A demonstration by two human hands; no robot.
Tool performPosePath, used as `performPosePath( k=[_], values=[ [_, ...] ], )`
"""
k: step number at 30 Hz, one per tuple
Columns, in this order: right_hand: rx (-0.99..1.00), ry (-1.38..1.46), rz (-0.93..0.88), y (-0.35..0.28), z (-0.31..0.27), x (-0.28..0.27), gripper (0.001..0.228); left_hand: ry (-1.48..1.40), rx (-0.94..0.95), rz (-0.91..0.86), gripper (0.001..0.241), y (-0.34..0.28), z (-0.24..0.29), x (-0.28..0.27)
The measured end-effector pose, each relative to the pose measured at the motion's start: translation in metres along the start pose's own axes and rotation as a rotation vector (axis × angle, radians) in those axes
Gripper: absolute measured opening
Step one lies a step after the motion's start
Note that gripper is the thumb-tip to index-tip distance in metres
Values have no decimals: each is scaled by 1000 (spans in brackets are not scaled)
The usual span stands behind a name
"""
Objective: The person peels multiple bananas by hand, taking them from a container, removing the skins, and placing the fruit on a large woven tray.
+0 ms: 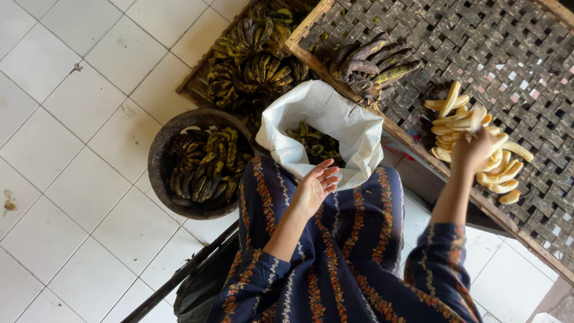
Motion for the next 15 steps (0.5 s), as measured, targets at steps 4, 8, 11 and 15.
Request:
performPosePath(
  k=[4,8,11,15],
  values=[
    [273,741,-396,25,-92,89,42,1,-2,15,45,5,-1,-6],
    [359,908,-607,32,-151,151,36,3,12,43,45,9,1,-10],
    [47,681,-314,22,-171,158,51,-20,21,45,44,10,4,-11],
    [-648,624,136,-28,-198,120,39,-31,28,39,43,12,3,-9]
  ],
)
Point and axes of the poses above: each hand's wrist, its own y-axis towards the middle knuckle, its own x-axis out of the palm, z = x × y, the point moved 3 cm from there along y, towards the middle knuckle, and after that the axes turned 10 degrees about z, right-handed, at the moved point
